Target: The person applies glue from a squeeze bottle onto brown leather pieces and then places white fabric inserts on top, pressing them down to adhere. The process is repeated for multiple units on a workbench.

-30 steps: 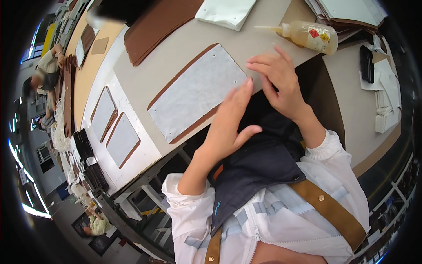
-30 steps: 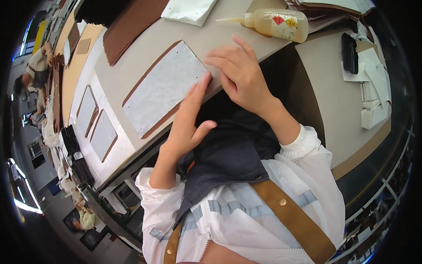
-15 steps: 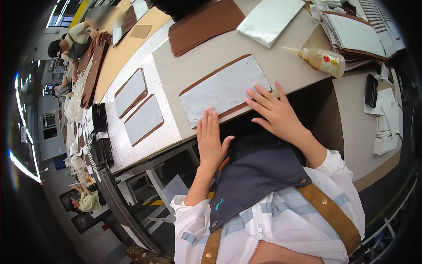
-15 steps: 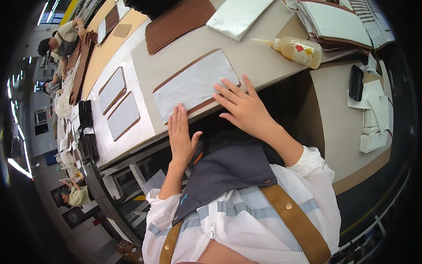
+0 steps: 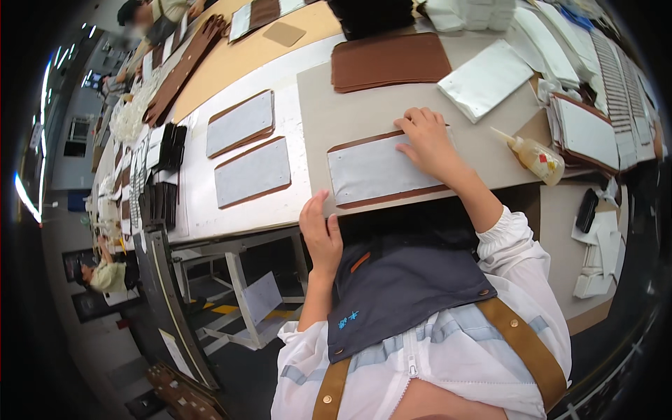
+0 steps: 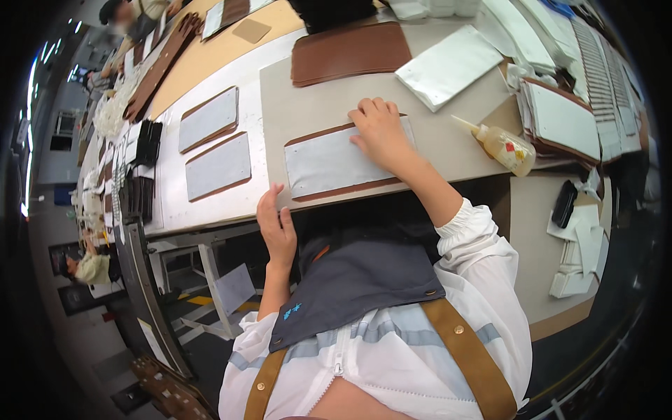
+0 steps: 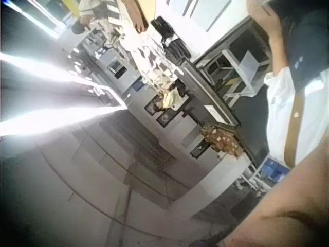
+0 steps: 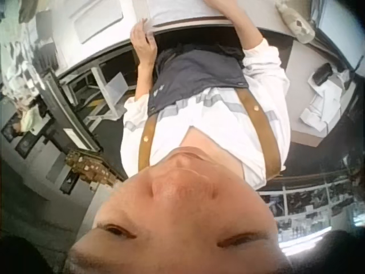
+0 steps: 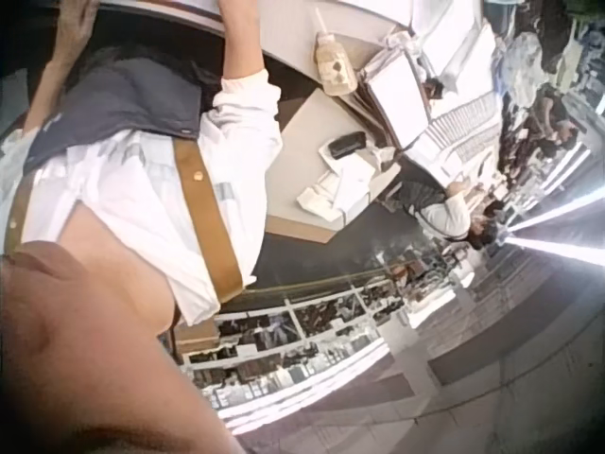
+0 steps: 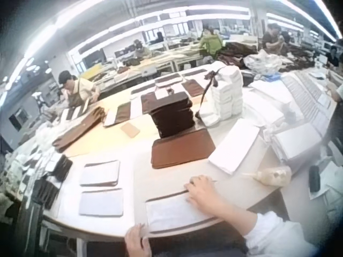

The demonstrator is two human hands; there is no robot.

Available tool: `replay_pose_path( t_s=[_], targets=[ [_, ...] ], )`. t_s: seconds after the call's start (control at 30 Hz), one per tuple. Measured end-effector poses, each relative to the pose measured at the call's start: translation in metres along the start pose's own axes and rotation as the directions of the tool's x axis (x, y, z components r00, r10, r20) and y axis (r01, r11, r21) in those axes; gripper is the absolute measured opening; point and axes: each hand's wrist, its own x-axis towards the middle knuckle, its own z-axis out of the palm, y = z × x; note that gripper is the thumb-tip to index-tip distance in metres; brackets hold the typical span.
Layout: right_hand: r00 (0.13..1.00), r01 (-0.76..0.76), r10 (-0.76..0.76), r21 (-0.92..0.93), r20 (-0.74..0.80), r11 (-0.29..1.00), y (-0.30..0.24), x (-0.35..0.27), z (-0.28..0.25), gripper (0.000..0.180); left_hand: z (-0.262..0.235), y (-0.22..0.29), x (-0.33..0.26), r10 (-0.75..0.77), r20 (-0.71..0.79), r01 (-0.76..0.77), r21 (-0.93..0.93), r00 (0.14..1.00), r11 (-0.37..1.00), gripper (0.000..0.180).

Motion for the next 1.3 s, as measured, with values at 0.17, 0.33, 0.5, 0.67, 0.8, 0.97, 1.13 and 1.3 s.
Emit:
replay_pose_path(
  t_s=[0.17,0.33,0.5,0.67,0.8,0.97,1.13,1.3],
  targets=[
    [0.994,0.007,0.002,-0.078,0.107,0.997,-0.008,0.010,0.008,0.034,0.003,0.001,-0.008,0.032,0.225,-0.090,0.250,0.974,0.964,0.067],
    [0.990,0.059,-0.040,-0.143,0.136,0.988,-0.017,0.012,0.004,0.025,-0.005,0.003,-0.005,0.033,0.249,-0.118,0.335,0.968,0.935,0.073],
    [0.994,0.056,-0.042,-0.137,0.106,0.989,-0.020,0.011,0.007,0.026,-0.019,0.005,0.013,0.064,0.270,-0.158,0.345,0.961,0.925,0.061],
    [0.965,0.202,-0.199,0.001,0.168,0.979,-0.054,0.012,0.013,0.039,0.000,-0.010,0.000,-0.016,0.037,0.012,0.115,0.999,0.993,0.057],
    [0.879,0.349,-0.372,0.129,0.297,0.928,-0.084,-0.011,0.033,0.047,0.009,0.003,-0.017,0.040,0.123,-0.053,0.108,0.992,0.993,0.062],
    [0.869,0.377,-0.390,0.103,0.303,0.920,-0.094,-0.016,0.041,0.048,0.009,0.004,-0.024,0.064,0.151,-0.091,0.174,0.986,0.980,0.061],
    [0.877,0.344,-0.348,0.075,0.332,0.936,-0.102,-0.018,0.044,0.049,0.011,0.002,-0.029,0.080,0.139,-0.108,0.213,0.987,0.971,0.061],
    [0.895,0.312,-0.325,0.093,0.305,0.946,-0.102,-0.015,0.046,0.051,0.014,0.005,-0.029,0.066,0.127,-0.092,0.204,0.990,0.975,0.062]
  ],
)
